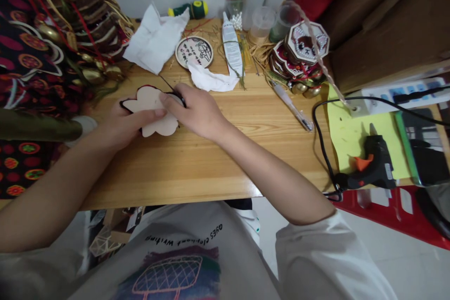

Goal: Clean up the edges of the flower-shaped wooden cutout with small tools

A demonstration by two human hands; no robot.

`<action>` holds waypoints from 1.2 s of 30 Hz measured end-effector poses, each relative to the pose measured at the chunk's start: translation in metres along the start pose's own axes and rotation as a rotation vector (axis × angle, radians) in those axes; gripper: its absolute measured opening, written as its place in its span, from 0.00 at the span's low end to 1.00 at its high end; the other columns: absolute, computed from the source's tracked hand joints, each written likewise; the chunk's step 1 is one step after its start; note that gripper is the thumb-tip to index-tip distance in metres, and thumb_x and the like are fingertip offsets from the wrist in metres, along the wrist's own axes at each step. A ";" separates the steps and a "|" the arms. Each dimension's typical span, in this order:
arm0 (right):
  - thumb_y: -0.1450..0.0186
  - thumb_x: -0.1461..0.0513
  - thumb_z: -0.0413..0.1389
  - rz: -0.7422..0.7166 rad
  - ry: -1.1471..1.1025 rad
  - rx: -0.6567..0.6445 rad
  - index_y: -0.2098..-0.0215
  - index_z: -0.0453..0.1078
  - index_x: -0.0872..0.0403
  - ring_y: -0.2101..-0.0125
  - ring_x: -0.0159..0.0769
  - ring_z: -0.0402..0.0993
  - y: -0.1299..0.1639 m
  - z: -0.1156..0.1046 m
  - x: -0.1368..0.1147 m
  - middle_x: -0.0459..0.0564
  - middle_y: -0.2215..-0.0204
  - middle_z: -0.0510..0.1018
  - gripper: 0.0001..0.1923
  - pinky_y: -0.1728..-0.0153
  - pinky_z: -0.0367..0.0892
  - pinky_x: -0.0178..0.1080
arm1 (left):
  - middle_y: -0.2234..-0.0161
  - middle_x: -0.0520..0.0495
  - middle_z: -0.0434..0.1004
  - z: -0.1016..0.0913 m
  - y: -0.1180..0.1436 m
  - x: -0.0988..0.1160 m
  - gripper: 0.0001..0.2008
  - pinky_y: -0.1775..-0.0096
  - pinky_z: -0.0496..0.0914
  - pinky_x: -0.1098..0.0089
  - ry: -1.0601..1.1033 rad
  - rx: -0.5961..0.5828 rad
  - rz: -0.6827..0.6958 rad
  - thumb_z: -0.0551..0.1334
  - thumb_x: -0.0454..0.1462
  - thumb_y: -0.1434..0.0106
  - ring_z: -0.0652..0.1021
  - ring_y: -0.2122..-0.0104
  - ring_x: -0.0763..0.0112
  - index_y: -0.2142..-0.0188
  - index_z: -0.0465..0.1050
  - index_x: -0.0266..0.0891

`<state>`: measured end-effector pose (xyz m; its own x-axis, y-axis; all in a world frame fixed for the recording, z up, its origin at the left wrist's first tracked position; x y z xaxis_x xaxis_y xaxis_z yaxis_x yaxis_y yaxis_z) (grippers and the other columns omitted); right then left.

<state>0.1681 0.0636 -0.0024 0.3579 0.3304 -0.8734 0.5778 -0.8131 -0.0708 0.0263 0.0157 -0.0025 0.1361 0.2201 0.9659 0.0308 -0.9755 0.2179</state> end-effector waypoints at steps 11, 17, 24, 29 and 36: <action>0.34 0.54 0.46 0.019 0.080 -0.004 0.77 0.54 0.54 0.76 0.27 0.59 0.001 -0.001 -0.002 0.41 0.81 0.60 0.17 0.72 0.54 0.33 | 0.80 0.54 0.70 0.003 0.004 0.002 0.08 0.77 0.63 0.78 -0.039 -0.010 0.084 0.65 0.37 0.51 0.68 0.79 0.80 0.77 0.67 0.35; 0.34 0.51 0.44 -0.017 0.063 0.003 0.75 0.55 0.54 0.75 0.28 0.60 0.001 0.000 0.000 0.42 0.81 0.60 0.18 0.72 0.53 0.32 | 0.80 0.54 0.70 0.004 0.005 0.002 0.08 0.78 0.62 0.78 -0.072 -0.001 0.057 0.65 0.38 0.52 0.68 0.79 0.80 0.77 0.68 0.34; 0.34 0.53 0.45 0.003 0.057 -0.020 0.77 0.53 0.54 0.76 0.27 0.58 0.001 -0.001 -0.001 0.42 0.81 0.59 0.18 0.73 0.52 0.32 | 0.81 0.56 0.68 0.004 0.006 0.005 0.08 0.79 0.60 0.80 -0.072 -0.019 0.041 0.64 0.37 0.51 0.66 0.80 0.82 0.77 0.68 0.34; 0.35 0.54 0.47 0.020 0.043 -0.015 0.78 0.50 0.53 0.78 0.25 0.56 0.000 -0.002 -0.002 0.41 0.82 0.59 0.18 0.75 0.51 0.32 | 0.80 0.54 0.69 0.004 0.004 0.006 0.09 0.77 0.63 0.77 -0.021 -0.004 -0.022 0.65 0.37 0.54 0.67 0.79 0.80 0.77 0.68 0.34; 0.36 0.55 0.49 0.072 -0.124 -0.038 0.78 0.56 0.55 0.80 0.25 0.58 -0.001 -0.003 -0.002 0.40 0.84 0.60 0.16 0.78 0.53 0.30 | 0.75 0.50 0.76 0.001 0.003 0.003 0.12 0.73 0.68 0.74 -0.039 -0.003 -0.036 0.66 0.42 0.55 0.74 0.74 0.72 0.73 0.71 0.36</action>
Point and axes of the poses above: each hand's wrist, its own y-axis away from the middle knuckle, its own z-axis out of the palm, x = y × z, the point moved 2 cm from there along -y, towards the middle knuckle
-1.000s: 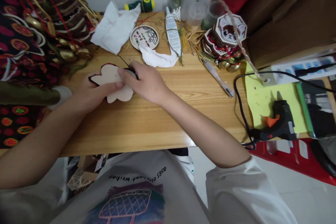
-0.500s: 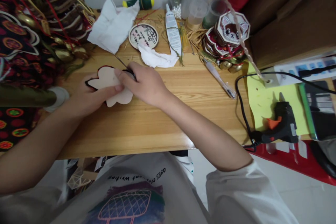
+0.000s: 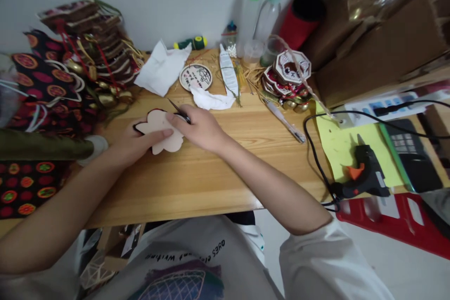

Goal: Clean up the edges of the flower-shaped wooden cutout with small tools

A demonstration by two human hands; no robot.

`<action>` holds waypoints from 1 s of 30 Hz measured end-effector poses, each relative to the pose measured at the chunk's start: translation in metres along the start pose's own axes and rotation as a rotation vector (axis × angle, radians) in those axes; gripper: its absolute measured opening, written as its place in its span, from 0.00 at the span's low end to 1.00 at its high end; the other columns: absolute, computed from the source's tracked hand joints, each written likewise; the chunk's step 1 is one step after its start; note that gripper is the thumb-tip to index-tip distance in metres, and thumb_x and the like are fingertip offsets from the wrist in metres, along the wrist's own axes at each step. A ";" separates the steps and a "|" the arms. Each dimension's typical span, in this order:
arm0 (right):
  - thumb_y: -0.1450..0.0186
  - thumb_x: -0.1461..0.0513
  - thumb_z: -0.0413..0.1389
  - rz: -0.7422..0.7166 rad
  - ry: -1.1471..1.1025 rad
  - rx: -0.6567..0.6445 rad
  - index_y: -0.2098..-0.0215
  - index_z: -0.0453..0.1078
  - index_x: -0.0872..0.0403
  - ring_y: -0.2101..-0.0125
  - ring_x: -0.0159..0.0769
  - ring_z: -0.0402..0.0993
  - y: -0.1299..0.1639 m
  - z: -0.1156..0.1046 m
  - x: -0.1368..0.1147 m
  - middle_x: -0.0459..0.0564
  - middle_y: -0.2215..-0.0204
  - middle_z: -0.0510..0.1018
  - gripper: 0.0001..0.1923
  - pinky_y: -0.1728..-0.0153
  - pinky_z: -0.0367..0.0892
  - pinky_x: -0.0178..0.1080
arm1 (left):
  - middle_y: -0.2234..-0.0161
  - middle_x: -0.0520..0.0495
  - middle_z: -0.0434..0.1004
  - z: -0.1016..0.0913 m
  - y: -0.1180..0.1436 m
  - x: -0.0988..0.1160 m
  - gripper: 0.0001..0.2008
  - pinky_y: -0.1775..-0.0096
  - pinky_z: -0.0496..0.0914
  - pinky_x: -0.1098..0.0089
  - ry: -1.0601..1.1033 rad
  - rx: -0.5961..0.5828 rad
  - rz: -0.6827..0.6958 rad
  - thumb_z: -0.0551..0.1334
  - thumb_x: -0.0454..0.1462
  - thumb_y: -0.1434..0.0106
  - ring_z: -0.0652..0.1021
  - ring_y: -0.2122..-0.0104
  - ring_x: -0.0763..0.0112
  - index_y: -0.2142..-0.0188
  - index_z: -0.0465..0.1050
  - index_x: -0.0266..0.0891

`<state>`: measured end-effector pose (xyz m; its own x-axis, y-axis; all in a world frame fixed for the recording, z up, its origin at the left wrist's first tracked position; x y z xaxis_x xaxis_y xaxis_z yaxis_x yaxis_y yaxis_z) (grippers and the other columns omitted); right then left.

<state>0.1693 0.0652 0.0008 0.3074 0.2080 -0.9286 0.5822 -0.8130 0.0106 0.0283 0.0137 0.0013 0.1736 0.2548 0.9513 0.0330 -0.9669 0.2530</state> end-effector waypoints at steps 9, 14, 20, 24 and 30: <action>0.37 0.58 0.51 0.112 -0.314 -0.141 0.71 0.63 0.57 0.86 0.23 0.59 -0.003 -0.001 0.002 0.39 0.85 0.63 0.11 0.84 0.55 0.28 | 0.74 0.49 0.77 0.001 0.000 0.000 0.15 0.73 0.69 0.71 0.032 -0.003 -0.041 0.66 0.45 0.55 0.75 0.75 0.69 0.72 0.71 0.37; 0.37 0.55 0.51 0.086 -0.226 -0.109 0.72 0.63 0.57 0.84 0.24 0.61 -0.002 0.000 0.003 0.40 0.84 0.64 0.13 0.82 0.58 0.29 | 0.76 0.49 0.76 0.001 0.000 -0.001 0.14 0.74 0.67 0.71 0.069 -0.004 -0.049 0.66 0.44 0.57 0.73 0.76 0.70 0.73 0.71 0.37; 0.35 0.52 0.47 0.031 -0.140 -0.093 0.76 0.60 0.56 0.83 0.25 0.62 -0.001 0.001 0.005 0.41 0.84 0.64 0.18 0.80 0.58 0.30 | 0.76 0.48 0.77 0.002 -0.001 0.002 0.12 0.75 0.67 0.70 0.075 -0.032 -0.052 0.66 0.43 0.58 0.73 0.77 0.68 0.74 0.72 0.38; 0.35 0.50 0.45 0.017 -0.150 -0.116 0.76 0.60 0.55 0.83 0.25 0.61 -0.001 0.001 0.008 0.41 0.85 0.64 0.20 0.81 0.58 0.29 | 0.75 0.47 0.78 0.002 0.000 0.001 0.15 0.75 0.67 0.70 0.114 -0.055 -0.071 0.68 0.43 0.58 0.74 0.76 0.68 0.72 0.73 0.37; 0.37 0.50 0.50 0.095 -0.338 -0.103 0.77 0.59 0.55 0.88 0.22 0.55 -0.004 0.001 0.008 0.39 0.88 0.61 0.19 0.88 0.51 0.28 | 0.74 0.50 0.74 -0.001 -0.002 -0.006 0.18 0.74 0.65 0.73 0.237 -0.026 -0.070 0.68 0.45 0.56 0.72 0.76 0.72 0.68 0.73 0.36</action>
Point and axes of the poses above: each hand's wrist, its own y-axis away from the middle knuckle, its own z-axis out of the palm, x = y × z, the point moved 2 cm from there along -y, towards the middle knuckle
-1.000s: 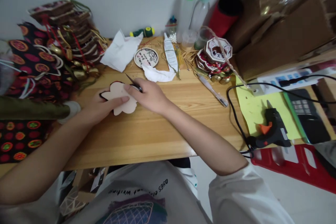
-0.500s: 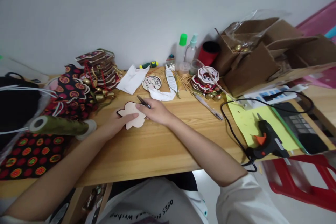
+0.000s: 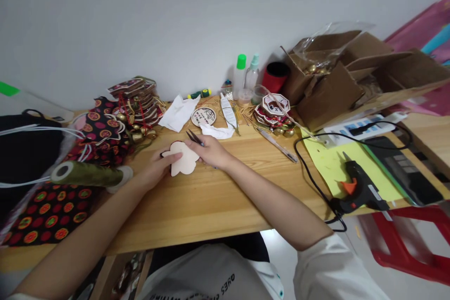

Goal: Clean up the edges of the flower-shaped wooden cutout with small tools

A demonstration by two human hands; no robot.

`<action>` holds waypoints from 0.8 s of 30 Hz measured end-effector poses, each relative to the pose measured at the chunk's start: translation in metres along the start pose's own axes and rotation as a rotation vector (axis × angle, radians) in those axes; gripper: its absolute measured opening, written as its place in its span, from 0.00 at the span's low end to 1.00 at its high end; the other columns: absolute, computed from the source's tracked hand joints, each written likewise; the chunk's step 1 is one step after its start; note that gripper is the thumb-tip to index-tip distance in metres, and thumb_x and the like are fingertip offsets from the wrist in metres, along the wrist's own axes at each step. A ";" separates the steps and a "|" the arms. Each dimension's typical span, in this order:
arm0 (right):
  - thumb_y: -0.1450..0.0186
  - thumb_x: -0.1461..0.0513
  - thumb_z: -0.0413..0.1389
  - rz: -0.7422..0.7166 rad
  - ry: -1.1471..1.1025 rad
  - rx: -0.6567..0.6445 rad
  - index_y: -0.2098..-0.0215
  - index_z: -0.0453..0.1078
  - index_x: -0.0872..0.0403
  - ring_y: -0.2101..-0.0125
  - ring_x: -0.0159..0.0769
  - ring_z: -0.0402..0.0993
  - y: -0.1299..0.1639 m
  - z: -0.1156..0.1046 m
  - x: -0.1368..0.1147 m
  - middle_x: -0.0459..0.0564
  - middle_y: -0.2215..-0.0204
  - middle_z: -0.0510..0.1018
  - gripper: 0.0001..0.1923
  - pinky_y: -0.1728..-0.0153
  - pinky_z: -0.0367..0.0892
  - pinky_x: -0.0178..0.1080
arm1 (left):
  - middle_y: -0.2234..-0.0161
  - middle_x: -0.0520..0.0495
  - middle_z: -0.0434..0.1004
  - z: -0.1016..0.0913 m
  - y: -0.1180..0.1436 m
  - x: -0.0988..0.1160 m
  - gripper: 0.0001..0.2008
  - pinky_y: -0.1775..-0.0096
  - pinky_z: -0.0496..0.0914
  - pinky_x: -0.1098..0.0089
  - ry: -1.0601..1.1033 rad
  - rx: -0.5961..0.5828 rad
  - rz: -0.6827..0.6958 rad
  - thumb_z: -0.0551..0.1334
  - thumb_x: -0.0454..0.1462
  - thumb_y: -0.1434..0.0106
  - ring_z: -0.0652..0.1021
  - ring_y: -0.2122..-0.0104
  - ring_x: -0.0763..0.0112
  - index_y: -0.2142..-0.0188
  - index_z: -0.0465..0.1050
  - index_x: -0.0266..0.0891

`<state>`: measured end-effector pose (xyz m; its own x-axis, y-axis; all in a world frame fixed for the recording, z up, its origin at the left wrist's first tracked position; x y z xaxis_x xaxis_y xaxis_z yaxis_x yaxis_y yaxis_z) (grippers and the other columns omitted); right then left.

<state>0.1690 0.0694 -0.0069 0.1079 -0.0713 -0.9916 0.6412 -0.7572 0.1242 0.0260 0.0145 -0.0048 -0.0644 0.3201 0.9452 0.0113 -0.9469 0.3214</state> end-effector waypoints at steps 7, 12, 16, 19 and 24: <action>0.42 0.49 0.55 0.015 -0.004 0.054 0.77 0.58 0.54 0.89 0.23 0.56 0.001 0.000 -0.001 0.38 0.89 0.62 0.19 0.89 0.53 0.29 | 0.76 0.54 0.70 0.000 -0.002 0.001 0.17 0.77 0.62 0.75 0.072 0.044 -0.015 0.67 0.45 0.55 0.68 0.77 0.76 0.68 0.70 0.38; 0.39 0.50 0.52 0.034 0.065 -0.021 0.76 0.59 0.54 0.89 0.24 0.57 0.003 0.001 -0.004 0.39 0.89 0.61 0.18 0.88 0.53 0.29 | 0.77 0.53 0.70 -0.001 -0.004 -0.002 0.17 0.77 0.61 0.75 0.022 0.069 0.001 0.65 0.49 0.52 0.68 0.78 0.75 0.69 0.72 0.39; 0.43 0.52 0.56 -0.060 0.154 -0.060 0.73 0.64 0.57 0.84 0.24 0.58 0.003 0.001 -0.006 0.39 0.85 0.62 0.16 0.83 0.55 0.29 | 0.75 0.51 0.71 -0.003 -0.005 -0.003 0.19 0.76 0.61 0.75 -0.034 0.100 0.044 0.65 0.50 0.53 0.68 0.77 0.74 0.70 0.73 0.38; 0.42 0.53 0.55 -0.110 0.212 -0.061 0.73 0.65 0.58 0.80 0.25 0.59 0.003 0.000 -0.005 0.40 0.82 0.63 0.15 0.79 0.56 0.30 | 0.76 0.51 0.71 -0.003 -0.005 -0.003 0.19 0.76 0.61 0.74 -0.044 0.105 0.047 0.65 0.51 0.54 0.68 0.76 0.74 0.72 0.73 0.38; 0.40 0.52 0.52 -0.111 0.265 -0.062 0.73 0.64 0.58 0.81 0.26 0.60 0.004 0.000 -0.005 0.41 0.83 0.64 0.16 0.78 0.56 0.30 | 0.75 0.50 0.71 -0.004 -0.005 -0.003 0.19 0.76 0.60 0.75 -0.013 0.078 0.030 0.66 0.50 0.53 0.68 0.76 0.74 0.70 0.74 0.37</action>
Point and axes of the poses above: each hand's wrist, its own y-axis away from the middle knuckle, its own z-axis out of the palm, x = y × z, the point moved 2 cm from there along -y, towards the middle knuckle
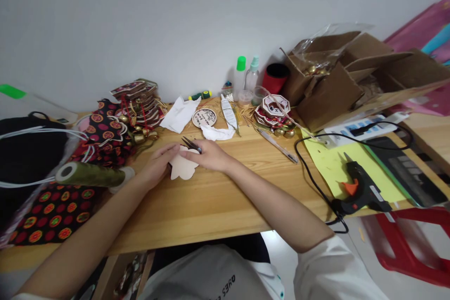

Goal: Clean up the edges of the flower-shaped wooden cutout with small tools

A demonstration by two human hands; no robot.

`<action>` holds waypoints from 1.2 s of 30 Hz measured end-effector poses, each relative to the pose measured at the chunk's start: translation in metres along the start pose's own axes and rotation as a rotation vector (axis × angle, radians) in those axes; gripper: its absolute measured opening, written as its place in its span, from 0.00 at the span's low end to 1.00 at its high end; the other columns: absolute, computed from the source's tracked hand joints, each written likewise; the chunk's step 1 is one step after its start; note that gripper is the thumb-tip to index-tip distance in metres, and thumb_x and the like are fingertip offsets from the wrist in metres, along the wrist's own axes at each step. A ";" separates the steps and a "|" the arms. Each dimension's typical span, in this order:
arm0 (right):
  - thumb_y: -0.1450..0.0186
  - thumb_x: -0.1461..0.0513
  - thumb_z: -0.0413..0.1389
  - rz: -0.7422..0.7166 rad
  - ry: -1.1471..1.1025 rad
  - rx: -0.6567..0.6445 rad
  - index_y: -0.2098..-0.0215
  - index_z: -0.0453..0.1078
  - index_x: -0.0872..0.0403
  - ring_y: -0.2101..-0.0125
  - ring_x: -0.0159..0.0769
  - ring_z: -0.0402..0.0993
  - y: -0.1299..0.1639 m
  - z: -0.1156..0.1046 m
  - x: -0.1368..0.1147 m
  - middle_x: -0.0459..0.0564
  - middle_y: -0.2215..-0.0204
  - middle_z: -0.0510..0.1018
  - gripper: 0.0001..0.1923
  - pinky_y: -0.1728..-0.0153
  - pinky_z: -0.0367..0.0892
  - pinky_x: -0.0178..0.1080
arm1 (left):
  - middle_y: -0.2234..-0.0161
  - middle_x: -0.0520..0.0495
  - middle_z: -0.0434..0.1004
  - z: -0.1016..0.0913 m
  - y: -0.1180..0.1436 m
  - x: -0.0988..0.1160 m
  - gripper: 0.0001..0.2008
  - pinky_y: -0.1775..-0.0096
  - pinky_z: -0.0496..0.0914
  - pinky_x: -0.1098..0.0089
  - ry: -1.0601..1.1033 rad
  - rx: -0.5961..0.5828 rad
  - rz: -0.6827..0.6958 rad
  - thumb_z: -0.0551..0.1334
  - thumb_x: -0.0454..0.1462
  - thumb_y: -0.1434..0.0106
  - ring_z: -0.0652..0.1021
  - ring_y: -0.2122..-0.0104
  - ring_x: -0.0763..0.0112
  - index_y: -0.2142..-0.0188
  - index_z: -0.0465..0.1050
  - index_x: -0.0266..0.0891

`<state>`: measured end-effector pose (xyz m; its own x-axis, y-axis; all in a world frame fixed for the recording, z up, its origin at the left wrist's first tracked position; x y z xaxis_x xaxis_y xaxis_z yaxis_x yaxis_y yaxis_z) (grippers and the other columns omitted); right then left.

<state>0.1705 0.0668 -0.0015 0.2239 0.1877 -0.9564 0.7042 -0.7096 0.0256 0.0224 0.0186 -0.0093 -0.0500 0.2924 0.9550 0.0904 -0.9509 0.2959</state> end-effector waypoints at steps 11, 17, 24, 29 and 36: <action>0.36 0.54 0.47 0.053 -0.104 -0.014 0.72 0.64 0.57 0.85 0.24 0.60 -0.001 0.002 0.002 0.40 0.85 0.64 0.15 0.83 0.58 0.29 | 0.72 0.51 0.74 0.002 0.003 0.006 0.17 0.74 0.64 0.74 -0.110 -0.040 0.032 0.68 0.45 0.56 0.71 0.74 0.72 0.67 0.73 0.39; 0.36 0.54 0.47 0.067 -0.101 0.000 0.72 0.63 0.57 0.84 0.24 0.59 -0.001 0.003 0.002 0.40 0.84 0.63 0.15 0.82 0.57 0.29 | 0.74 0.52 0.72 0.002 0.003 0.005 0.16 0.74 0.63 0.74 -0.047 -0.062 0.023 0.67 0.46 0.53 0.69 0.75 0.74 0.68 0.74 0.39; 0.36 0.52 0.46 0.035 -0.060 0.005 0.75 0.61 0.56 0.82 0.25 0.60 -0.001 0.002 0.002 0.40 0.84 0.62 0.17 0.79 0.58 0.30 | 0.75 0.51 0.71 -0.001 0.000 -0.002 0.18 0.75 0.62 0.74 0.028 -0.038 -0.034 0.65 0.49 0.52 0.69 0.75 0.74 0.68 0.74 0.38; 0.36 0.53 0.46 0.016 -0.028 0.016 0.75 0.60 0.56 0.81 0.25 0.60 -0.001 0.001 0.000 0.41 0.84 0.62 0.16 0.79 0.56 0.30 | 0.76 0.52 0.70 0.000 0.000 -0.002 0.19 0.76 0.61 0.74 0.001 -0.053 -0.014 0.65 0.50 0.52 0.68 0.77 0.75 0.68 0.73 0.37; 0.37 0.55 0.48 0.031 0.016 0.057 0.73 0.64 0.57 0.78 0.27 0.61 -0.001 0.003 0.001 0.42 0.82 0.65 0.14 0.76 0.57 0.31 | 0.74 0.53 0.70 0.005 0.005 0.009 0.18 0.74 0.62 0.74 -0.153 -0.093 0.046 0.65 0.48 0.53 0.68 0.75 0.75 0.68 0.71 0.37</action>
<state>0.1679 0.0661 -0.0032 0.2562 0.1761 -0.9505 0.6577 -0.7523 0.0379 0.0276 0.0172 0.0011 0.1049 0.2537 0.9616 -0.0034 -0.9668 0.2555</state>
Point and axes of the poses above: each hand's wrist, its own y-axis away from the middle knuckle, its own z-axis out of the palm, x = y × z, the point moved 2 cm from there along -y, towards the middle knuckle
